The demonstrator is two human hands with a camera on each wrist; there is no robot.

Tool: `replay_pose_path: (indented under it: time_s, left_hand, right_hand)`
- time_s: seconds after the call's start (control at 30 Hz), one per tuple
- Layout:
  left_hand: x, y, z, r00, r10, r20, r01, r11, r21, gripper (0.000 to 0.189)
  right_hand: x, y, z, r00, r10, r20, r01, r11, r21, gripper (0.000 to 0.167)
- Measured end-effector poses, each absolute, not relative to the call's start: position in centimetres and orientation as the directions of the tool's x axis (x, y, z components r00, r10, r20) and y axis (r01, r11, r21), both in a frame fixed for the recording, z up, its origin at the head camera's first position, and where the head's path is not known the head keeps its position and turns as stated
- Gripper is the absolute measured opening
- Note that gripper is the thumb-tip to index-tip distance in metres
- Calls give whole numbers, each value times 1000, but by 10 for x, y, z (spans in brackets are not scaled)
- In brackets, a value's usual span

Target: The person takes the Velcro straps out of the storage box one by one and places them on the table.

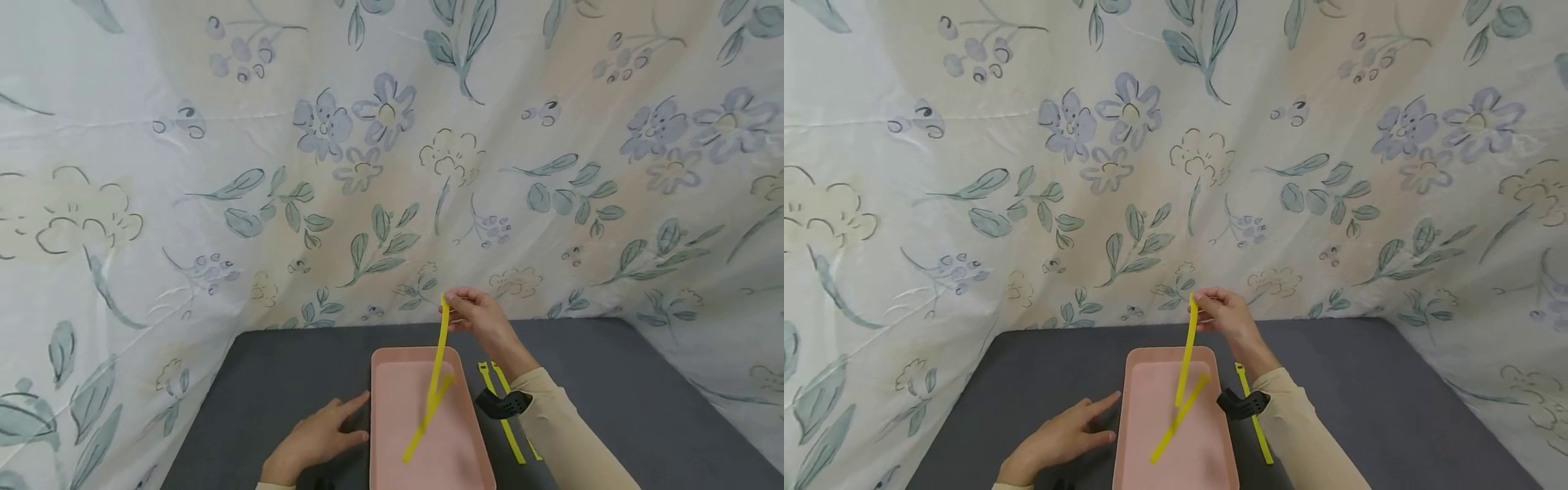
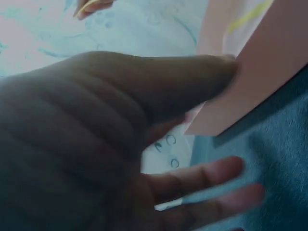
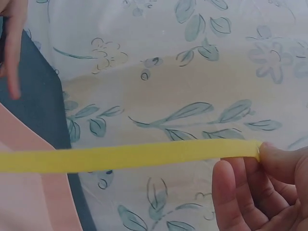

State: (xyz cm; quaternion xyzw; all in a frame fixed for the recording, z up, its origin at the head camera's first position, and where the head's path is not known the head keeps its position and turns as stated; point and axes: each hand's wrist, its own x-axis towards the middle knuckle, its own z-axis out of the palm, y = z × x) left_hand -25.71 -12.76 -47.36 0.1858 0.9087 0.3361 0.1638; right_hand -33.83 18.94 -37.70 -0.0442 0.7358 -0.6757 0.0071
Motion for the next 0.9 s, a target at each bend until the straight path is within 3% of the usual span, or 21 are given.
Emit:
replay_pose_path:
  time_s: [0.47, 0.6, 0.9]
  left_hand:
    - [-263, -123, -486, -844, 501, -191, 255, 689, 679, 75]
    - [-274, -131, -506, -814, 541, -210, 269, 672, 690, 79]
    - [-302, -139, -558, -817, 526, -238, 210, 655, 726, 81]
  right_hand:
    - [-334, 223, -355, -993, -76, 95, -105, 133, -986, 27]
    - [-332, 238, -349, -994, -44, 103, -109, 166, -980, 29]
    - [-325, 283, -338, -993, 27, 114, -105, 237, -966, 29]
